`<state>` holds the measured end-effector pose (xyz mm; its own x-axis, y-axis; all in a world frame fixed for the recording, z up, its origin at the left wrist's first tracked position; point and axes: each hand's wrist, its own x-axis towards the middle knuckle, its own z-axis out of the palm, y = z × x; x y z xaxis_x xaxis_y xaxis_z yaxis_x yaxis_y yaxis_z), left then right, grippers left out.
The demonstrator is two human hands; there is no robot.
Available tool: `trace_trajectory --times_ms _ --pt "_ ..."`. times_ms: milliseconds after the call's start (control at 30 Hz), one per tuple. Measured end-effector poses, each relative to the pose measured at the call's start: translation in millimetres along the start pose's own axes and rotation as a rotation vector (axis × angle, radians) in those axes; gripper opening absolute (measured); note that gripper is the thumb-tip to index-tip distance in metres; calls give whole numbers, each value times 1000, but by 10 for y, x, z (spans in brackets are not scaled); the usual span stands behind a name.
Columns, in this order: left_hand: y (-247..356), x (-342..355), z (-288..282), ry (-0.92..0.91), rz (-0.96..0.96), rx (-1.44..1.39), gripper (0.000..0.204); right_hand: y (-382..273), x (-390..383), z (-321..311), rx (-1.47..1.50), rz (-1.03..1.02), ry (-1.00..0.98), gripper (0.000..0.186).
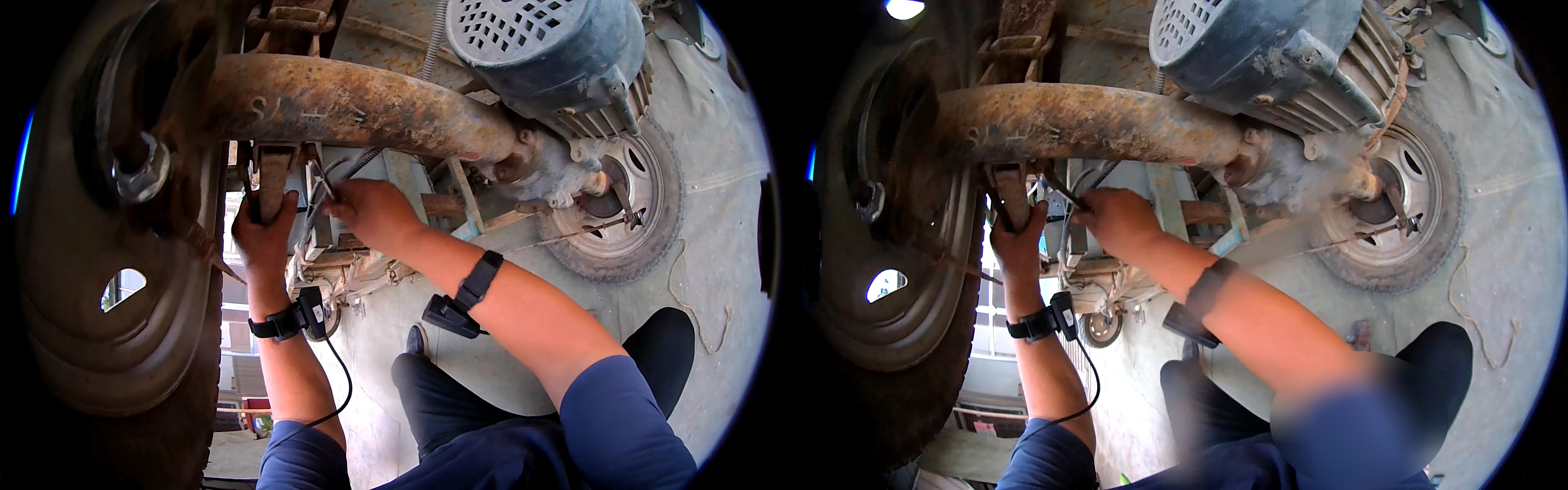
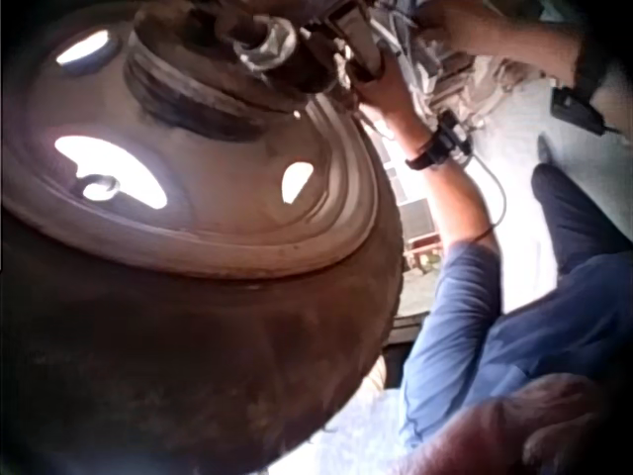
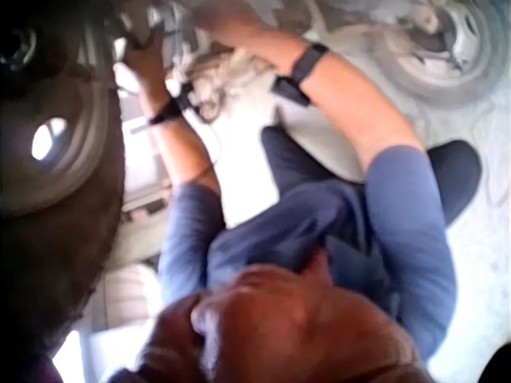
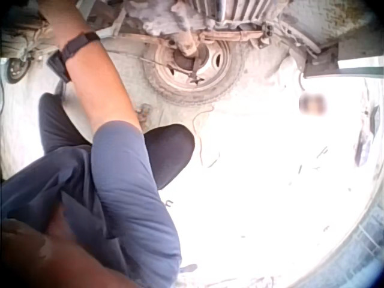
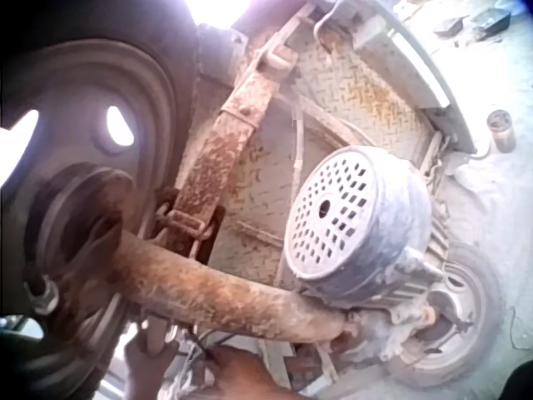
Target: The person uses a wrench to loosen and tighten bolts on the rear axle and suspension of a small utility vehicle. They reposition the tire and use a hammer to tap a component into place while working underneath the vehicle.
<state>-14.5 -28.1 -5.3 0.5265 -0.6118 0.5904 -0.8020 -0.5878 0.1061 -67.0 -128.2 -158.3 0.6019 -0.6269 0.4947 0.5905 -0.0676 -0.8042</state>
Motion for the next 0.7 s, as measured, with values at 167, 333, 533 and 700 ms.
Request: trace_trajectory --times_ms 167,333,533,700 --pt "-38 -22 -17 12 -15 2 31 117 -160 -164 -125 16 -29 23" --pt "-6 -19 14 40 60 -22 31 15 -643 -531 -182 -48 -107 29" --pt "28 -7 -3 32 25 22 31 -649 -835 -1333 393 310 -412 32" --pt "33 -13 -5 38 36 50 32 -825 -695 -1675 450 399 -536 33"
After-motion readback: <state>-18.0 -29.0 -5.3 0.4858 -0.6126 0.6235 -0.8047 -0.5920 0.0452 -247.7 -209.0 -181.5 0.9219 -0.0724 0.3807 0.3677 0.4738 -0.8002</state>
